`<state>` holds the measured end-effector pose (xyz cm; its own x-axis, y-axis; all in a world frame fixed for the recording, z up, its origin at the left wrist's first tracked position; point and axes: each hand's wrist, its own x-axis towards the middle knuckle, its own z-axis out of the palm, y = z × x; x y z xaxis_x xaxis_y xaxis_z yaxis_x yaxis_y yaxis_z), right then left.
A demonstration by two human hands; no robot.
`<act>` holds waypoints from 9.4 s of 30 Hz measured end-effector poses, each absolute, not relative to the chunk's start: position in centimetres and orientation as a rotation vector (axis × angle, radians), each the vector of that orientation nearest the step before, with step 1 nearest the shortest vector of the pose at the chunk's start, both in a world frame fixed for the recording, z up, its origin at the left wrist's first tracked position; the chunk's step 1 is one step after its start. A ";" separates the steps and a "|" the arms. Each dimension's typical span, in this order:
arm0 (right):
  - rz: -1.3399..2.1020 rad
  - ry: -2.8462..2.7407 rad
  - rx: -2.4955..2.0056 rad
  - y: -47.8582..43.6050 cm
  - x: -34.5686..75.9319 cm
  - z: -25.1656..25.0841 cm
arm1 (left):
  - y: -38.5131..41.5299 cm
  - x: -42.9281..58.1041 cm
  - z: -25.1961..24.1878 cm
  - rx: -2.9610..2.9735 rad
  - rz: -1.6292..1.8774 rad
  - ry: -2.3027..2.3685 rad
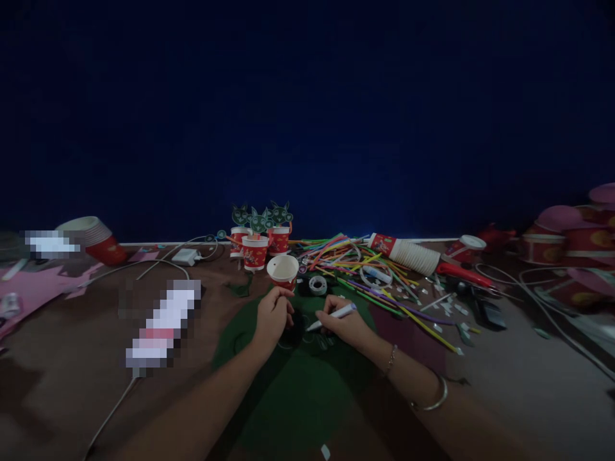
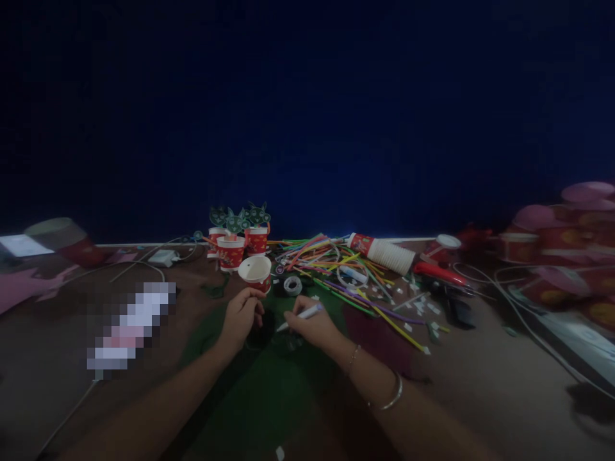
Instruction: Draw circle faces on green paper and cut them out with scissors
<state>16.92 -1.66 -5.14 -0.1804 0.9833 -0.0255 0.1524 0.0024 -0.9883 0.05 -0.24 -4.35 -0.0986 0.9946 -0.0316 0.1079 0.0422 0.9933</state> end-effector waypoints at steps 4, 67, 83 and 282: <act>1.235 -1.504 -1.263 -1.6 17.0 -5.3 | -0.3 0.1 -4.3 1.221 1.193 1.384; 1.196 -1.543 -1.275 -1.8 17.0 -5.0 | -0.5 0.3 -3.9 1.226 1.199 1.371; 1.186 -1.536 -1.291 -1.8 16.9 -5.1 | -0.3 0.0 -4.4 1.270 1.181 1.377; 1.211 -1.519 -1.305 -1.7 16.9 -5.0 | -0.4 0.1 -4.3 1.272 1.194 1.373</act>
<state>16.94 -1.69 -4.95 -0.1682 0.9855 -0.0230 0.2420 0.0186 -0.9701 0.13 -0.36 -4.26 -0.0780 0.9970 0.0022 0.1402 0.0088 0.9901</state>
